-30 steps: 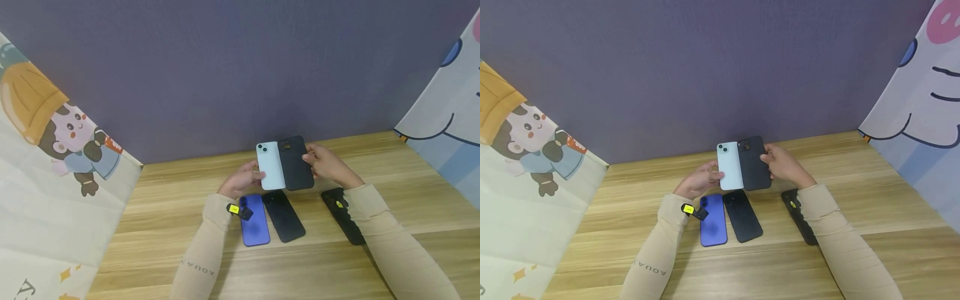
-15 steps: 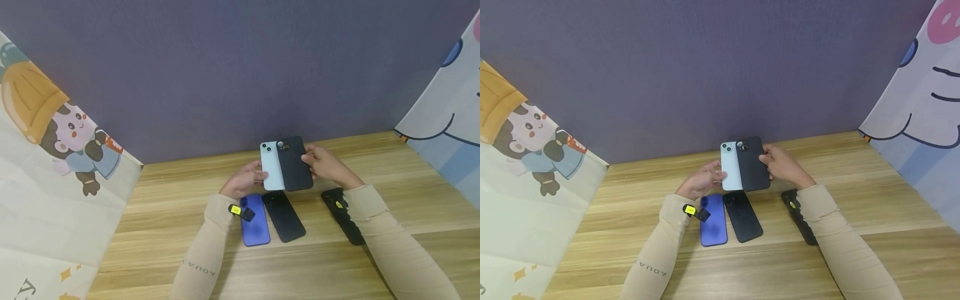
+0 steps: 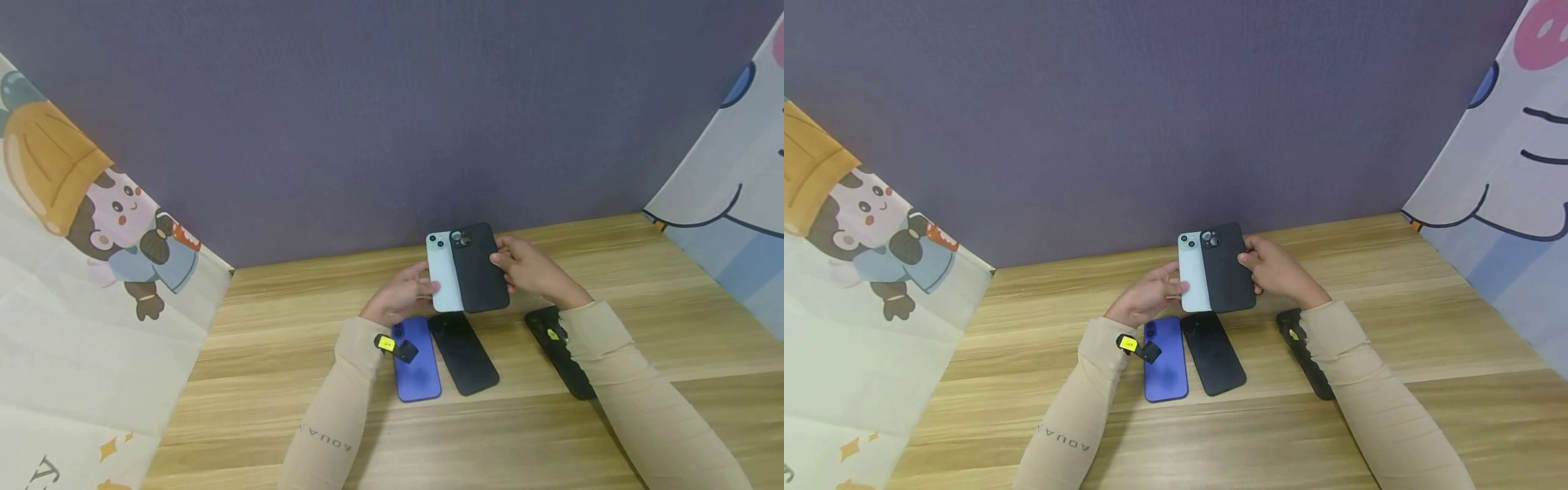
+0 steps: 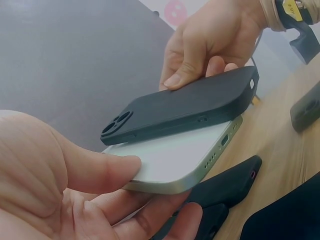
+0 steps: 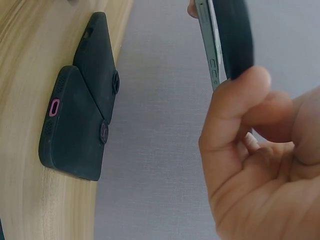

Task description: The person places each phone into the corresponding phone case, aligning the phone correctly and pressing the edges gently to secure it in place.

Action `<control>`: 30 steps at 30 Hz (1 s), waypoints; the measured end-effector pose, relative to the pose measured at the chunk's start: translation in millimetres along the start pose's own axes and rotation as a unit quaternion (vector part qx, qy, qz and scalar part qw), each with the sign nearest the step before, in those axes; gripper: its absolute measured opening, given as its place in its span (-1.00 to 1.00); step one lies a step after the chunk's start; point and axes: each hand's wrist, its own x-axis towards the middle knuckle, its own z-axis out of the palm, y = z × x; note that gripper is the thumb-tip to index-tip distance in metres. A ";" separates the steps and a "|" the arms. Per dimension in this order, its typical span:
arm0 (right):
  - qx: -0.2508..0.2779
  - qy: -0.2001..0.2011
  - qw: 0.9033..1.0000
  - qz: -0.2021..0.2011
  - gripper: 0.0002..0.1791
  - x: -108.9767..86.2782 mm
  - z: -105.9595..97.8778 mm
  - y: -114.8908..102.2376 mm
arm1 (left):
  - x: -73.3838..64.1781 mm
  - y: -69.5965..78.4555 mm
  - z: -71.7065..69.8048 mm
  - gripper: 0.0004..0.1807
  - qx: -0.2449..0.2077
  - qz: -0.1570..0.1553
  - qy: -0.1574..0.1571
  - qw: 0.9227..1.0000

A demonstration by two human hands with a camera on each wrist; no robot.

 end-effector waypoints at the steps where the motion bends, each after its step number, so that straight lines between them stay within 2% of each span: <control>1: 0.003 0.000 1.000 0.001 -0.69 0.5 0.0 0.7 | -0.2 0.1 0.1 -0.43 -0.001 0.000 -0.001 1.000; 9: 0.008 -0.006 1.000 0.007 -0.69 0.8 3.0 -0.1 | -0.8 0.4 1.9 -0.43 -0.004 -0.003 0.003 1.000; 20: 0.009 -0.012 1.000 0.007 -0.66 0.3 4.5 -3.1 | -1.1 1.0 3.8 -0.40 -0.004 0.003 -0.006 1.000; 30: 0.008 -0.011 1.000 -0.001 -0.73 2.1 7.2 1.2 | -1.2 2.5 4.8 -0.38 -0.011 0.002 -0.013 1.000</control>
